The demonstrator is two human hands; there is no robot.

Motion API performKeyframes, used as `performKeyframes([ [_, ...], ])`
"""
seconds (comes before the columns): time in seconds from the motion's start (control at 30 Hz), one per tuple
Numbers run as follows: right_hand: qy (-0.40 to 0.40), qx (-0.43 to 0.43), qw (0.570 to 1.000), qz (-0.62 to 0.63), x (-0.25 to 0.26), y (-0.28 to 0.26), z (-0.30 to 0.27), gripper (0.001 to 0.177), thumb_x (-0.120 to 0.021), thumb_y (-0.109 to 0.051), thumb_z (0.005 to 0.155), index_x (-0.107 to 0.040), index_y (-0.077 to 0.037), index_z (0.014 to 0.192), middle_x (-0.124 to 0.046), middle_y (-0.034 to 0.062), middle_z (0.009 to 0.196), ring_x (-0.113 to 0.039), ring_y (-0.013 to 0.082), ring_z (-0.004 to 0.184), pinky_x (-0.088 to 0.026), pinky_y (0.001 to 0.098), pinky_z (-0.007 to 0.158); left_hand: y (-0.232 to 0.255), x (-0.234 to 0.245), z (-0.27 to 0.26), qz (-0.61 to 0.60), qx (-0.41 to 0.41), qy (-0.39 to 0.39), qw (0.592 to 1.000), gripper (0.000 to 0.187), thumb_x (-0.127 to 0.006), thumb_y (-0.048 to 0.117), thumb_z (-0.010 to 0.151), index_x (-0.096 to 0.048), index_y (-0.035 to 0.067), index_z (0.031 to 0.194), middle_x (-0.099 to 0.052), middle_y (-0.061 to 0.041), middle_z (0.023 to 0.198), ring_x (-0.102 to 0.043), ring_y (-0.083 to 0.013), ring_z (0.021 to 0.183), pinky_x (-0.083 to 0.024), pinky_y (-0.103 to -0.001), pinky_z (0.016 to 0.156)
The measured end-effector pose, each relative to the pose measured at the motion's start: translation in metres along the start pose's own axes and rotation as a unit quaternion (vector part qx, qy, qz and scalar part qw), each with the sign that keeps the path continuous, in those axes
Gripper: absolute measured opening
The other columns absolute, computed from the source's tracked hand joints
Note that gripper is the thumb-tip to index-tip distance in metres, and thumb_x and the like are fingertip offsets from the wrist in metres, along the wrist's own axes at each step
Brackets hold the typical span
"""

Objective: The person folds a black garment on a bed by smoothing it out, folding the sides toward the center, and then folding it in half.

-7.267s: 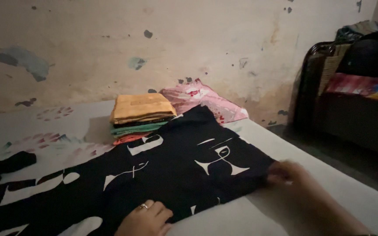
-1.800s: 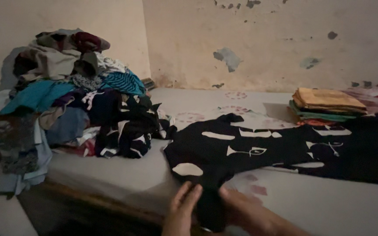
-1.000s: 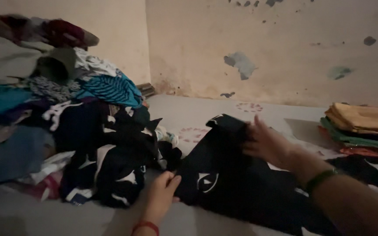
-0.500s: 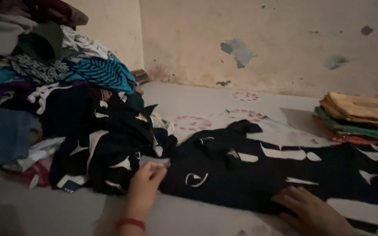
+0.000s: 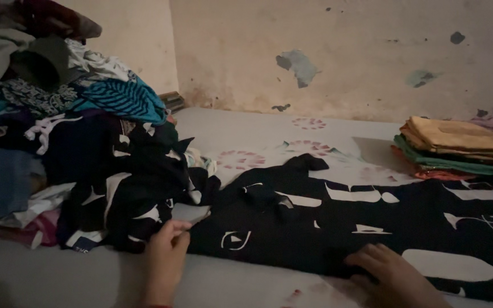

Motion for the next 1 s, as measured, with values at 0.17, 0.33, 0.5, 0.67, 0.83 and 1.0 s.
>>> performKeyframes([
  [0.17, 0.014, 0.049, 0.997, -0.057, -0.011, 0.003, -0.002, 0.037, -0.063, -0.037, 0.096, -0.062, -0.030, 0.132, -0.059, -0.0070, 0.124, -0.056, 0.0086, 0.120, -0.050, 0.0292, 0.107, 0.015, 0.003, -0.018, 0.102, 0.125, -0.013, 0.987, 0.027, -0.057, 0.014, 0.101, -0.066, 0.019, 0.127, -0.072, -0.003, 0.116, -0.070, -0.0163, 0.101, -0.055, -0.034, 0.089],
  [0.33, 0.096, 0.234, 0.960, -0.120, -0.027, 0.010, -0.001, 0.034, -0.070, -0.037, 0.094, -0.069, -0.027, 0.126, -0.063, -0.0006, 0.125, -0.058, 0.0199, 0.117, -0.049, 0.0425, 0.099, 0.033, 0.010, -0.032, 0.231, 0.169, -0.031, 0.958, 0.032, -0.053, 0.020, 0.106, -0.058, 0.022, 0.137, -0.069, -0.005, 0.124, -0.072, -0.0183, 0.108, -0.057, -0.036, 0.097],
  [0.5, -0.036, 0.155, 0.986, -0.044, -0.009, -0.005, -0.016, 0.035, -0.065, -0.033, 0.096, -0.064, -0.029, 0.131, -0.059, -0.0050, 0.130, -0.058, 0.0108, 0.114, -0.052, 0.0301, 0.099, 0.064, 0.006, -0.048, 0.388, 0.058, -0.024, 0.920, 0.041, -0.061, 0.023, 0.097, -0.054, 0.026, 0.137, -0.048, 0.000, 0.148, -0.051, -0.0172, 0.133, -0.043, -0.039, 0.113],
  [0.67, -0.077, 0.100, 0.991, -0.040, 0.019, -0.035, -0.039, 0.030, -0.059, -0.039, 0.100, -0.065, -0.030, 0.128, -0.060, -0.0065, 0.123, -0.058, 0.0082, 0.115, -0.051, 0.0267, 0.102, 0.090, -0.005, -0.068, 0.416, -0.127, -0.238, 0.869, 0.037, -0.048, 0.033, 0.106, -0.056, 0.032, 0.141, -0.043, 0.010, 0.160, -0.038, -0.0074, 0.151, -0.027, -0.035, 0.129],
  [0.83, -0.083, 0.125, 0.987, -0.058, 0.012, -0.012, -0.048, 0.034, -0.058, -0.034, 0.103, -0.057, -0.025, 0.136, -0.055, -0.0019, 0.134, -0.053, 0.0146, 0.124, -0.045, 0.0355, 0.108, 0.090, -0.010, -0.065, 0.479, -0.033, -0.231, 0.846, 0.047, -0.042, 0.037, 0.107, -0.041, 0.028, 0.153, -0.034, 0.006, 0.165, -0.030, -0.0121, 0.154, -0.022, -0.039, 0.129],
  [1.0, -0.064, 0.064, 0.991, -0.100, 0.018, 0.074, -0.087, 0.056, -0.071, -0.037, 0.096, -0.052, -0.026, 0.148, -0.049, 0.0034, 0.151, -0.044, 0.0247, 0.138, -0.036, 0.0493, 0.112, 0.106, -0.041, -0.080, 0.456, -0.048, -0.203, 0.865, 0.044, -0.053, 0.030, 0.104, -0.051, 0.022, 0.147, -0.047, 0.002, 0.157, -0.042, -0.0152, 0.147, -0.030, -0.040, 0.126],
])
Point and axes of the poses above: each hand's wrist, its own z-axis towards the middle knuckle, its own x-axis out of the back of the hand, y = z × x, the point moved 3 cm from there along z, towards the middle knuckle
